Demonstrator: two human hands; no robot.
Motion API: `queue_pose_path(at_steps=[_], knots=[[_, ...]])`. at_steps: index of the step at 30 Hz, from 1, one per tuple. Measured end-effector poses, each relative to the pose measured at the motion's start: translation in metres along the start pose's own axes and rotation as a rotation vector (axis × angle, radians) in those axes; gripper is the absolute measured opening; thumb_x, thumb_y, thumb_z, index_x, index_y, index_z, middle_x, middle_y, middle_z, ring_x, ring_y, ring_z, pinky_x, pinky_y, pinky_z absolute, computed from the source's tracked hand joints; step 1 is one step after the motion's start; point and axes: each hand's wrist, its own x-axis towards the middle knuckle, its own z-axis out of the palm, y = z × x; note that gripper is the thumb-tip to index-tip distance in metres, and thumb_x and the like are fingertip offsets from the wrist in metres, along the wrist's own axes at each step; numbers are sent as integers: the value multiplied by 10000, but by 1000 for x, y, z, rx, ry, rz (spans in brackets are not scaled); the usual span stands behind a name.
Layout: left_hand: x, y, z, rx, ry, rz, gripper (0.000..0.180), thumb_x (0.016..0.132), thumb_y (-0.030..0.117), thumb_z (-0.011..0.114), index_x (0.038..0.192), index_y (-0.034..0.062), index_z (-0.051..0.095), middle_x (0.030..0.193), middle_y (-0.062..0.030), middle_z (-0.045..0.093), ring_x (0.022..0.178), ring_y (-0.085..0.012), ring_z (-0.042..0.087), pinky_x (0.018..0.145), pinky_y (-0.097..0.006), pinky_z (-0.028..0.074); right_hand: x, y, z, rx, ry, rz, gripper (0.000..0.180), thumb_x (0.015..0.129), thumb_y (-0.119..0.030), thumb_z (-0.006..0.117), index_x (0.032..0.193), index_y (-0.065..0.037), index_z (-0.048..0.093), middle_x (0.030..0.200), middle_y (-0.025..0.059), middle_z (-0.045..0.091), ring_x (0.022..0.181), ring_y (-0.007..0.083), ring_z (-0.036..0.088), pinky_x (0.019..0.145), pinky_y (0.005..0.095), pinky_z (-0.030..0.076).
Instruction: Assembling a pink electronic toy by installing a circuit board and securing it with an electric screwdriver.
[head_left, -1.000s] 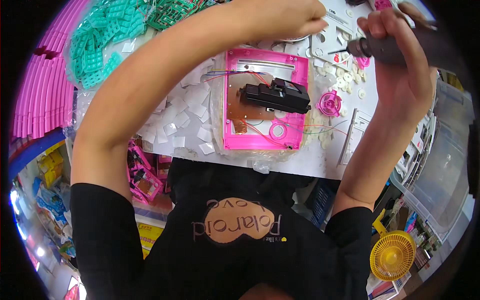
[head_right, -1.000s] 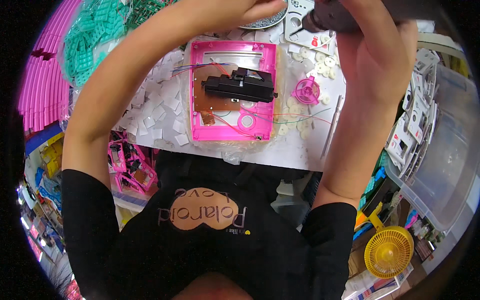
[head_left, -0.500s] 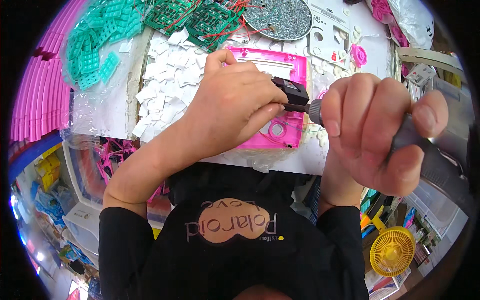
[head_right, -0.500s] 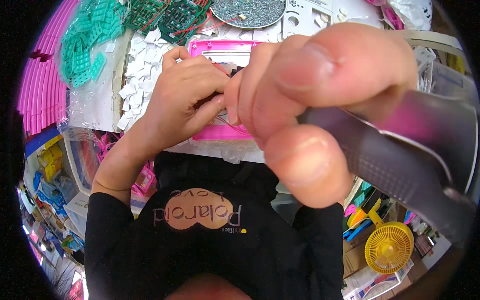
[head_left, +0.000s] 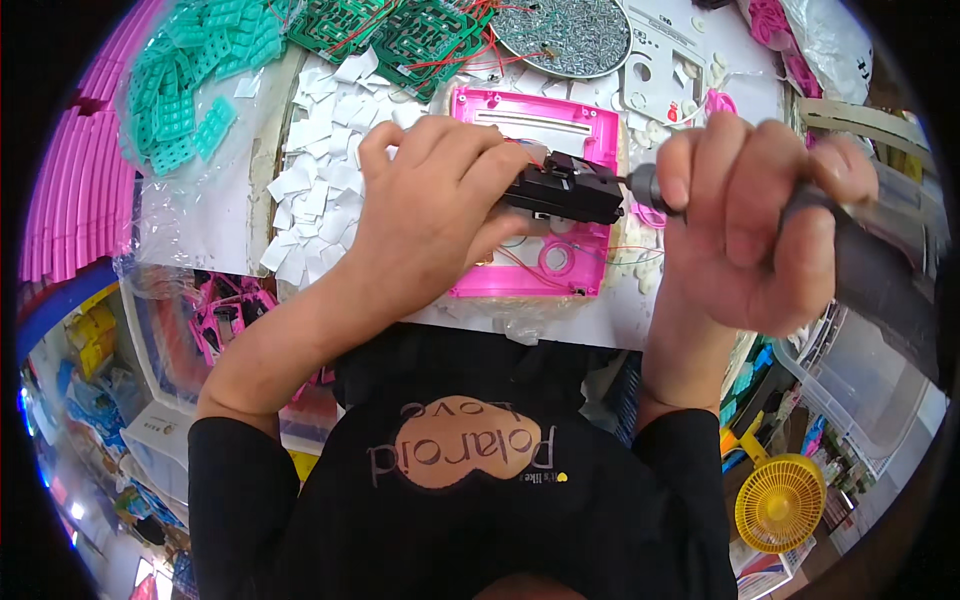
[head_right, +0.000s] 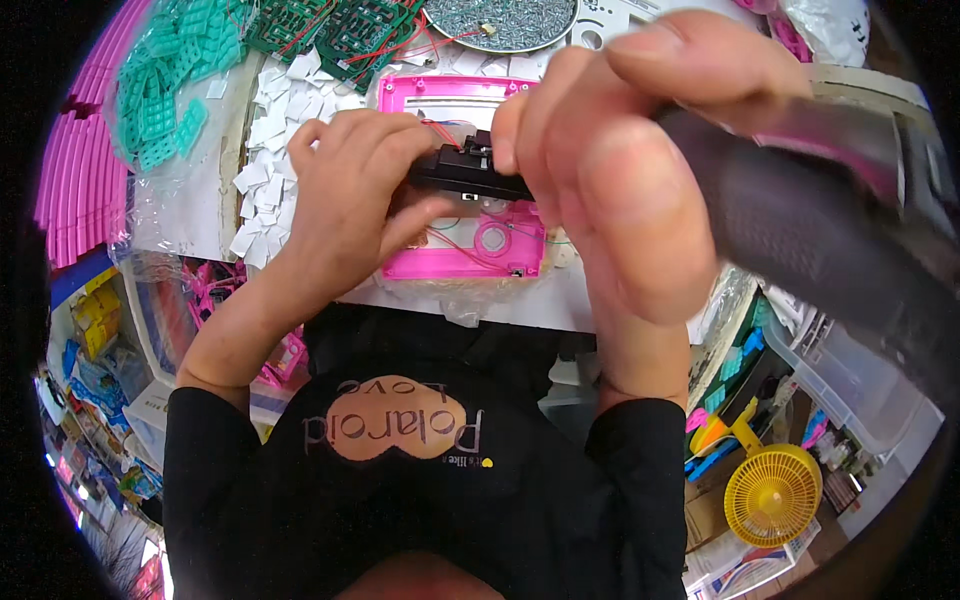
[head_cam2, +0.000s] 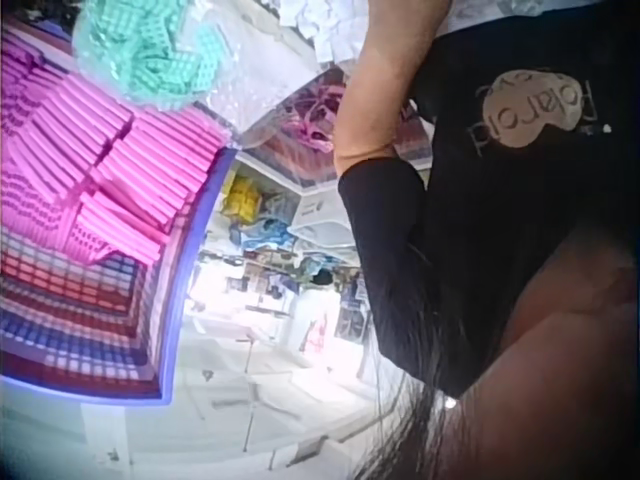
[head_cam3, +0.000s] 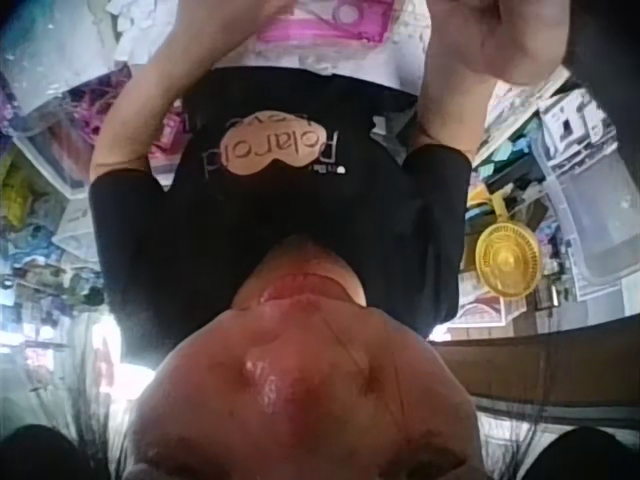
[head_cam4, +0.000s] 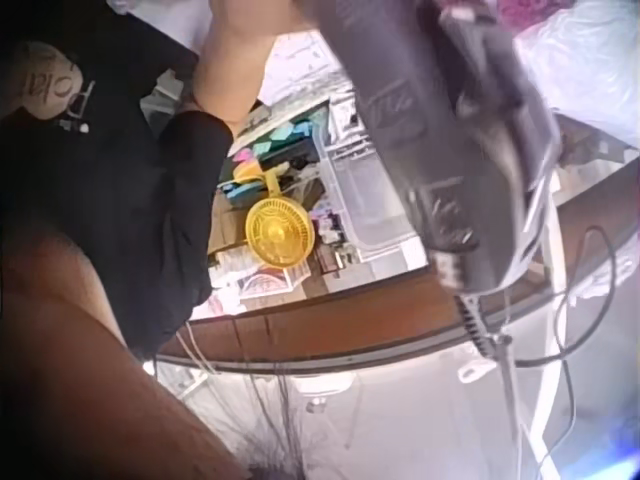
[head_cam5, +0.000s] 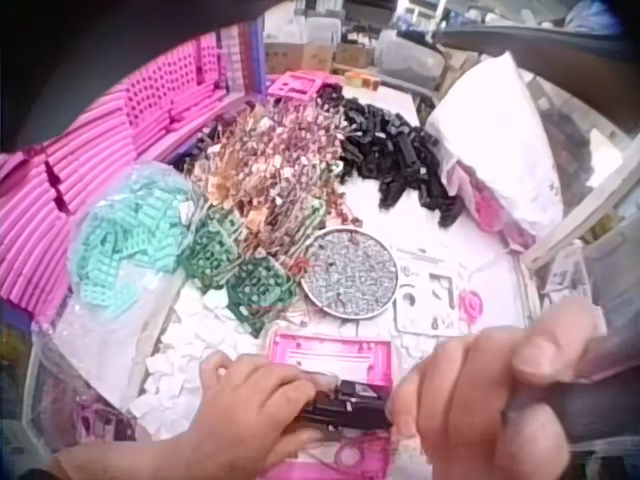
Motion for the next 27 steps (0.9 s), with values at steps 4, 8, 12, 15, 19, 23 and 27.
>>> queue_pose_path(at_steps=[4,8,12,15,19,23,27], knots=[[-3,-10,5,-23,-43,17,487,778,287,833,1211,164,647,1028,11,674,1025,-207,589,926,-431,279,2,21,-18,53,-114,-26,360,1041,-191,455,1398,-160,492,774,-7,477,681,150,445,743,380,459],[-5,-12,5,-93,-67,-6,468,794,280,821,1214,168,647,1009,16,667,986,-209,577,910,-429,277,6,13,-2,-75,-63,80,345,1045,-183,474,1387,-139,472,769,6,481,668,155,453,739,389,475],[-4,-11,6,-114,-56,0,464,793,275,818,1211,174,646,987,14,654,954,-213,565,897,-431,276,5,26,6,-125,9,30,330,1049,-212,527,1365,-132,473,742,7,478,636,154,459,715,391,480],[-6,-12,8,-112,-32,6,465,792,276,817,1213,178,645,971,14,641,947,-213,561,891,-434,274,1,28,22,-248,154,28,325,1046,-221,559,1345,-124,476,721,12,475,609,152,459,689,384,482],[-6,-12,9,-103,-28,6,473,795,290,816,1219,171,644,970,16,634,944,-212,559,886,-437,273,1,32,26,-292,164,37,313,1031,-210,591,1304,-114,469,713,23,482,594,151,467,649,372,481],[-8,-12,11,-78,2,4,496,766,325,822,1214,185,659,991,42,648,949,-185,581,917,-473,303,3,31,30,-375,158,55,292,1015,-200,620,1237,-102,458,699,31,488,583,150,475,615,367,478],[-10,-15,17,-80,60,38,506,754,312,828,1210,176,657,1001,35,648,948,-186,576,913,-475,305,6,29,30,-503,93,56,271,1003,-187,638,1163,-83,445,679,38,491,564,150,477,592,361,479]])
